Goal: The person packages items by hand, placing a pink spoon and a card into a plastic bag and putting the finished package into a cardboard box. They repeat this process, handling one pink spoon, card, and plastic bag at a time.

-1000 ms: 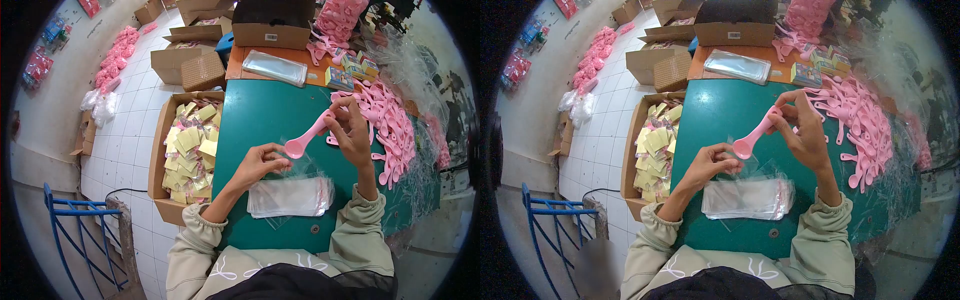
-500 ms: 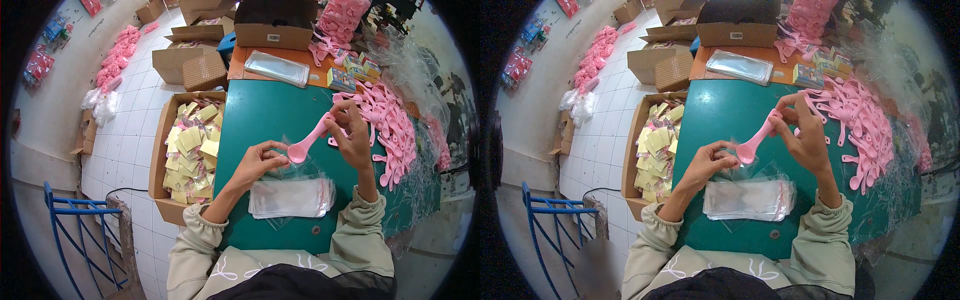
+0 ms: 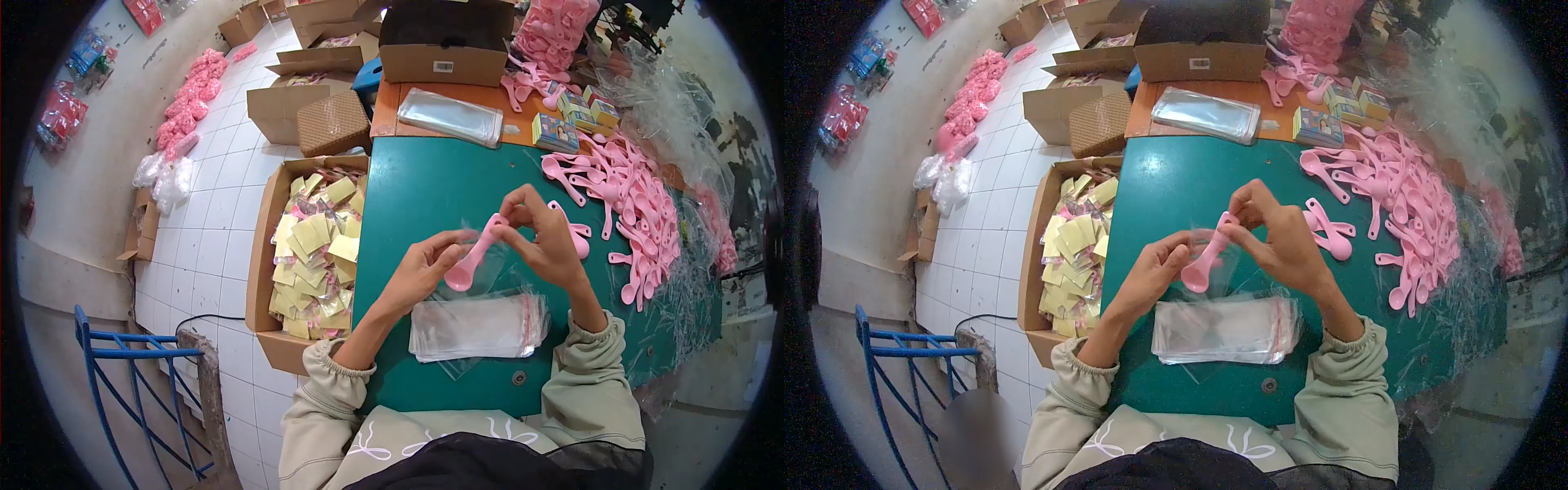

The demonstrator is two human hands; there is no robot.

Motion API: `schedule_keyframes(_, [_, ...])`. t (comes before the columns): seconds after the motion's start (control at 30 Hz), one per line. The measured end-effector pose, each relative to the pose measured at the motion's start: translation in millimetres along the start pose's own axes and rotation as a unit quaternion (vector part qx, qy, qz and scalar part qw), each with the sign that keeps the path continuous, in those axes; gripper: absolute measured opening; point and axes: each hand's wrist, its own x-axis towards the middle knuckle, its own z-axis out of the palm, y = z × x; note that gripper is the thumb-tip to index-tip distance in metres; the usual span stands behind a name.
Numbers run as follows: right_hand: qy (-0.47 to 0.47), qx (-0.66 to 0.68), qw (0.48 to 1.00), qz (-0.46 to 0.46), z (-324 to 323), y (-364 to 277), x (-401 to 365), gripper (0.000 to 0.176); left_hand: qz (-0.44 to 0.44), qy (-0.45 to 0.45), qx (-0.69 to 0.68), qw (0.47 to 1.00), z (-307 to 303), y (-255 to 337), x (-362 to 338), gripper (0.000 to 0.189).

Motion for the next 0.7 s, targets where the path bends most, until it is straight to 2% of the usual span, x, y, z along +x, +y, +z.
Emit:
schedule_keyframes(0.03, [0.012, 0.005, 1.0, 0.0, -1.0, 1.0, 0.5, 0.022, -0.008, 0.009, -0.011, 1.0, -0.2, 1.3, 0.7, 0.032])
schedule_keyframes(0.13, [0.078, 0.033, 0.996, -0.009, -4.1, 0.4, 2.0, 0.02, -0.038, -0.045, -0.001, 0.998, -4.4, 11.2, 3.5, 0.033])
schedule_keyframes(0.23, [0.017, -0.009, 1.0, 0.001, -12.5, 4.5, 3.6, 0.028, 0.019, -0.041, 0.052, 0.998, -7.8, 14.3, 11.2, 0.038])
schedule_keyframes(0.33, [-0.093, -0.098, 0.98, -0.148, -8.5, 0.8, 13.7, 0.046, 0.013, 0.018, 0.037, 0.999, -6.8, 19.0, 14.9, 0.036])
schedule_keyframes(0.43, [-0.203, 0.008, 0.971, -0.123, -22.8, 17.7, 28.7, 0.069, 0.014, 0.025, 0.033, 0.999, -10.3, 22.3, 16.4, 0.034])
schedule_keyframes(0.47, [-0.215, 0.084, 0.965, -0.123, -42.5, 34.8, 44.9, 0.06, 0.018, 0.033, 0.017, 0.999, -11.4, 23.4, 17.4, 0.033])
schedule_keyframes(0.53, [-0.082, 0.047, 0.996, -0.008, -92.8, 73.1, 72.1, 0.047, 0.024, 0.047, -0.016, 0.998, -12.3, 23.6, 17.4, 0.033])
schedule_keyframes(0.57, [0.049, -0.104, 0.99, 0.084, -115.7, 101.4, 85.6, 0.036, 0.024, 0.047, -0.014, 0.999, -13.1, 23.6, 16.4, 0.033])
schedule_keyframes(0.6, [0.092, -0.237, 0.958, 0.133, -140.4, 129.4, 96.4, 0.032, 0.026, 0.046, -0.01, 0.999, -14.3, 24.1, 15.6, 0.033])
schedule_keyframes(0.67, [0.136, -0.345, 0.882, 0.292, -168.6, 183.6, 102.3, 0.028, 0.013, 0.053, -0.005, 0.999, -13.8, 26.5, 14.2, 0.034])
schedule_keyframes(0.7, [0.126, -0.383, 0.845, 0.351, -175.6, 205.3, 99.7, 0.028, -0.001, 0.061, -0.002, 0.998, -12.7, 29.0, 13.3, 0.034])
